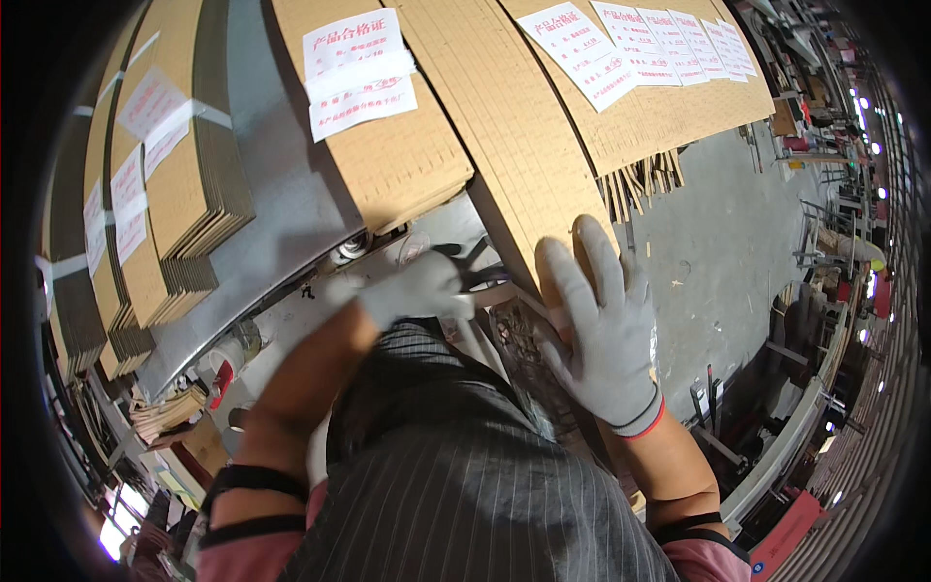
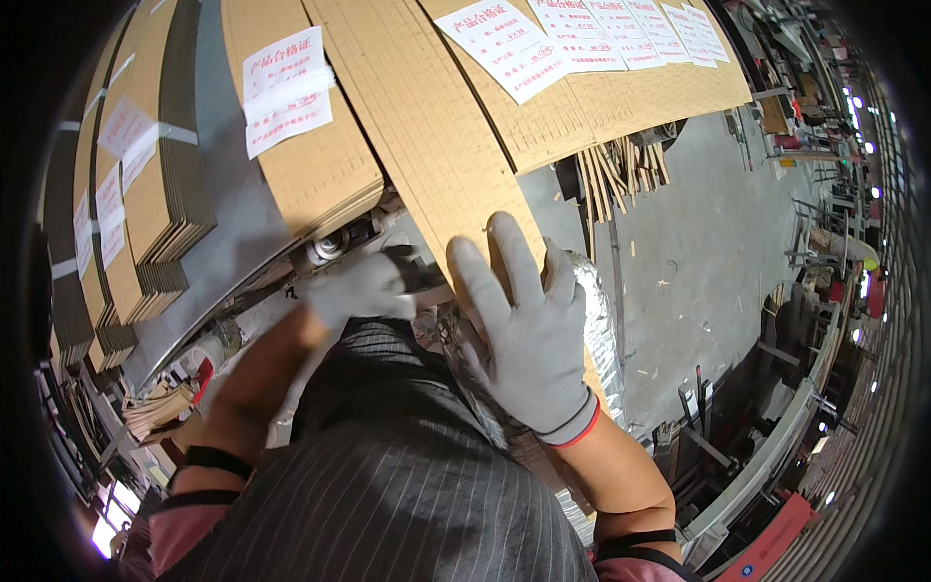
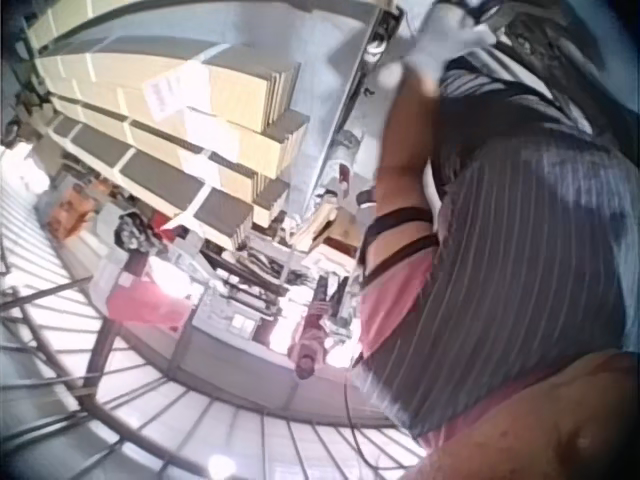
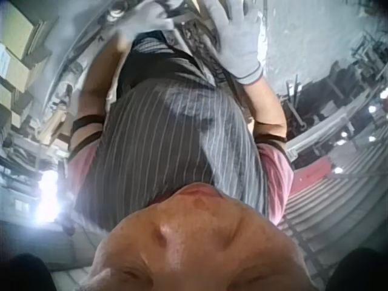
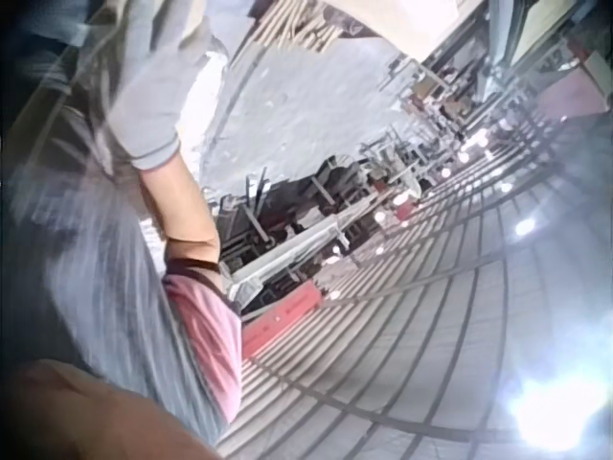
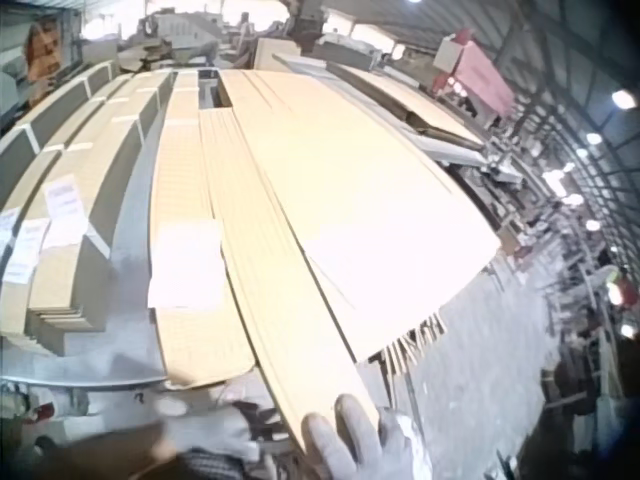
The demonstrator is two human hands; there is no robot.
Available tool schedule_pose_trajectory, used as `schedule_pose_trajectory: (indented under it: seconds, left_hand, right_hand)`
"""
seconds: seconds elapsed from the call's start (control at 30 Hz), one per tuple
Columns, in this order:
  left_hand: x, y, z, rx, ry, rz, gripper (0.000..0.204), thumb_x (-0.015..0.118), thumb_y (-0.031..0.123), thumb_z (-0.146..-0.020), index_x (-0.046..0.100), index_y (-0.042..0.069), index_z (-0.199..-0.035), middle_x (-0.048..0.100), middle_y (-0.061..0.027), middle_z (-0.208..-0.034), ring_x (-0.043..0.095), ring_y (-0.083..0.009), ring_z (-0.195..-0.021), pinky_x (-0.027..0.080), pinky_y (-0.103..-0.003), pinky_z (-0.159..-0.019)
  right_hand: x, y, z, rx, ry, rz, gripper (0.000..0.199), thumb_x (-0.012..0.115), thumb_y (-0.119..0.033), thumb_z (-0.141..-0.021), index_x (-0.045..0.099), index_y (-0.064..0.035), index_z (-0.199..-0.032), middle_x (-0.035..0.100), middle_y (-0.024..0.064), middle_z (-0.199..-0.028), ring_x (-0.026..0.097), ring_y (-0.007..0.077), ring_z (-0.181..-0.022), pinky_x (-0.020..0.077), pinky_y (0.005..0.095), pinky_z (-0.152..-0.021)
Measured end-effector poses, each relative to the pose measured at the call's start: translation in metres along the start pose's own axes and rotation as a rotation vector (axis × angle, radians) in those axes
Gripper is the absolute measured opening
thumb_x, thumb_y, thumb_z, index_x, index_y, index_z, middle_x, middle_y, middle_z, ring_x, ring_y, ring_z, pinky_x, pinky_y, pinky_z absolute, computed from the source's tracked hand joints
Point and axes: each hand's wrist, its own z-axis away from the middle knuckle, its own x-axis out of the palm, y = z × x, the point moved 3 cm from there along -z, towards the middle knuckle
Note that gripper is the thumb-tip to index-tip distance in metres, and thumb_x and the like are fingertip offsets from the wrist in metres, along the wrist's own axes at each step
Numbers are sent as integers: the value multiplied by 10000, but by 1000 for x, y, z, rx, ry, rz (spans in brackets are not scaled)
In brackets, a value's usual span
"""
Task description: Taping and assembling cardboard components for packaging on a factory floor.
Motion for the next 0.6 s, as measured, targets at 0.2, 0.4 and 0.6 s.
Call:
schedule_pose_trajectory:
  seconds: [0.2,0.4,0.6]
  left_hand:
    - [-2,207,46,498,168,-697,288,659,343,-828,646,60,-775,604,-175,-666,596,-314,-590,483,-383,-595]
    - [8,199,-18,769,242,-714,513,616,573,-795,743,77,-832,671,-105,-990,555,-265,-1078,405,-392,-960]
    - [-3,191,-1,712,297,-918,409,705,371,-766,684,104,-1075,638,-97,-1093,517,-268,-1175,347,-388,-1044]
  right_hand:
    - [15,19,13,35,211,-506,290,677,-250,-812,546,-24,-938,491,251,-1225,493,429,-1063,400,479,-885]
    - [-27,118,34,483,-137,-1245,375,618,-130,-867,531,94,-1154,610,152,-1152,600,248,-1082,433,370,-997]
    - [-50,79,-30,1,-249,39,163,688,-293,-755,737,-141,-784,698,53,-769,671,232,-788,304,465,-1081]
